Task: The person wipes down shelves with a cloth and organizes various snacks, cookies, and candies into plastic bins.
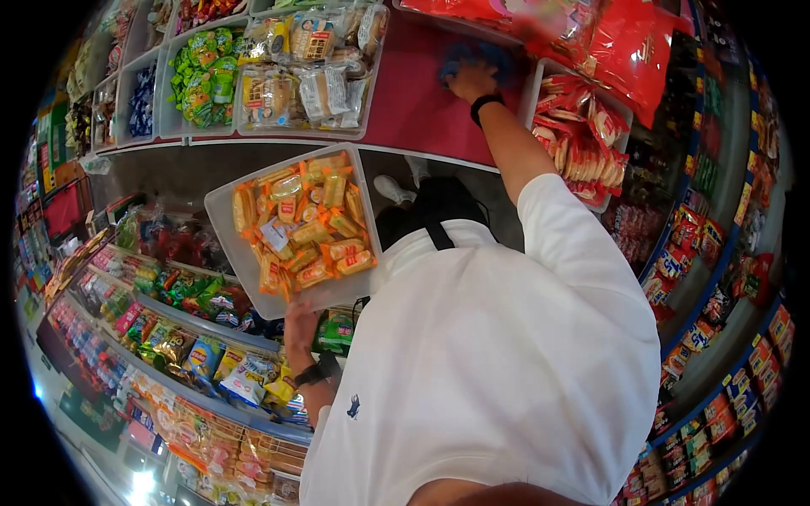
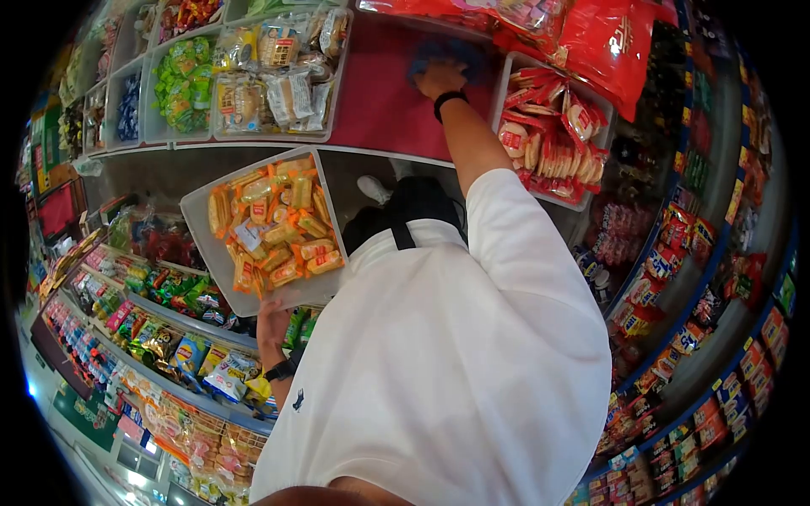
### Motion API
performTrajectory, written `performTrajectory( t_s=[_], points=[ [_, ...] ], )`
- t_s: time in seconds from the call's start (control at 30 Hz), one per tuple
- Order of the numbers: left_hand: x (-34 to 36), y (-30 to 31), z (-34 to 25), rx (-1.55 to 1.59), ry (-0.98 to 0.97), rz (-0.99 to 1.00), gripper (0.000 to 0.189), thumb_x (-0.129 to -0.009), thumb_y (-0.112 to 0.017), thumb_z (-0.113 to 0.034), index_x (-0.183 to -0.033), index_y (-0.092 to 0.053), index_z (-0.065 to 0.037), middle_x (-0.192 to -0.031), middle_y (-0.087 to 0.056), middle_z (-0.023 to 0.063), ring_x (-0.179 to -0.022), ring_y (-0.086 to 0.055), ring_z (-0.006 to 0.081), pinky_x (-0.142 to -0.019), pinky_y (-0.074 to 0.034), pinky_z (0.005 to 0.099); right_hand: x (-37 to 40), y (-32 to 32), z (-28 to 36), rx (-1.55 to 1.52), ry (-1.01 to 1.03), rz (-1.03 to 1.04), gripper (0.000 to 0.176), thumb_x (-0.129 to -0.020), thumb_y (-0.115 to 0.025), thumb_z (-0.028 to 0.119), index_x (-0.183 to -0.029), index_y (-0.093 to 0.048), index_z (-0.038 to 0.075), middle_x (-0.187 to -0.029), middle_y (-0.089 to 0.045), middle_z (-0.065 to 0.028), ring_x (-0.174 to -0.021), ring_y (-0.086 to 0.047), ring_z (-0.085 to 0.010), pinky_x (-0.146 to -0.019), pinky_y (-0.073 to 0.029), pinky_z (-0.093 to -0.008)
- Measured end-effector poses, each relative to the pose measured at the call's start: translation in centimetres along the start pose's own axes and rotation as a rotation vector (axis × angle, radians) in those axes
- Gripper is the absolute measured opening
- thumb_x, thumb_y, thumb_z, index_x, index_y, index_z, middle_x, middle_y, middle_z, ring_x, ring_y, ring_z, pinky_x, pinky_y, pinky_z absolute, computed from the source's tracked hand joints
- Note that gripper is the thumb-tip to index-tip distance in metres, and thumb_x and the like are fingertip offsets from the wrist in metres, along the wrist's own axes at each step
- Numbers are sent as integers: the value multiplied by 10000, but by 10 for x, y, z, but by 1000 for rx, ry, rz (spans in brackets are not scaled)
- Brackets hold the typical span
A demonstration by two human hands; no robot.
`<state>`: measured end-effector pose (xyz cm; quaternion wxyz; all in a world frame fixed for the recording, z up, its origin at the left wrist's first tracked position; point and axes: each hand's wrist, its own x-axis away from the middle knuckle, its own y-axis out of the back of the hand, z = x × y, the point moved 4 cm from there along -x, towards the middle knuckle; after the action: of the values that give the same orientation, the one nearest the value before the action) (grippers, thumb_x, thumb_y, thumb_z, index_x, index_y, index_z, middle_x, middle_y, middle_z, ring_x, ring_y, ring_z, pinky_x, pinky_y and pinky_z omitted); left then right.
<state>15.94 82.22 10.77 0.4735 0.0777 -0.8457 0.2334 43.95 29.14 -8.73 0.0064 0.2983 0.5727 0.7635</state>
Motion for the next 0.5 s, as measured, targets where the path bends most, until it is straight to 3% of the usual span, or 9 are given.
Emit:
performTrajectory(
  t_s=[0.17, 0.27, 0.33, 0.37, 0.43, 0.5],
  points=[
    [-8, -7, -4, -16, 12, 51, 653, -772, -621, -77, -1380, -385, -55, -1277, -504, 140, -1209, -478, 308, -1056, -347, 472, 24, -35, -31, -238, -300, -119, 794, -798, -596, 515, -1404, -369, 53, -1393, -371, -274, -1281, -327, -508, -1039, -288, -596],
    [-18, 4, -8, -59, 11, 52, 667, -777, -623, -92, -1394, -368, -72, -1267, -510, 142, -1186, -495, 316, -1048, -346, 468, 50, -55, -10, -188, -258, -269, 809, -805, -599, 479, -1390, -352, -23, -1389, -371, -274, -1257, -337, -526, -1033, -309, -582],
    [-25, 11, -12, -25, 8, 55, 676, -768, -641, -62, -1384, -364, -86, -1289, -495, 151, -1185, -512, 347, -1072, -335, 519, 78, -45, 18, -159, -171, -56, 803, -798, -602, 445, -1366, -359, -70, -1378, -379, -280, -1243, -354, -501, -1024, -312, -585],
    [-26, 9, -15, -33, 13, 62, 676, -768, -641, -62, -1384, -364, -86, -1289, -495, 151, -1185, -512, 347, -1072, -335, 519, 81, -52, 25, -162, -182, -59, 803, -798, -602, 445, -1366, -359, -70, -1378, -379, -280, -1243, -354, -501, -1024, -312, -585],
    [-23, 1, -22, -61, -14, 71, 642, -772, -634, -66, -1362, -381, -81, -1285, -494, 158, -1187, -509, 344, -1065, -337, 517, 90, -75, 47, -74, 172, -8, 779, -782, -608, 427, -1370, -380, -29, -1363, -408, -254, -1223, -379, -479, -1015, -309, -595],
    [-19, 2, -28, -67, 21, 68, 627, -775, -633, -71, -1352, -387, -77, -1276, -498, 159, -1187, -509, 339, -1059, -342, 510, 93, -78, 54, -130, 156, -63, 763, -778, -602, 432, -1366, -398, -8, -1353, -436, -233, -1214, -393, -462, -1012, -299, -604]
  ],
)
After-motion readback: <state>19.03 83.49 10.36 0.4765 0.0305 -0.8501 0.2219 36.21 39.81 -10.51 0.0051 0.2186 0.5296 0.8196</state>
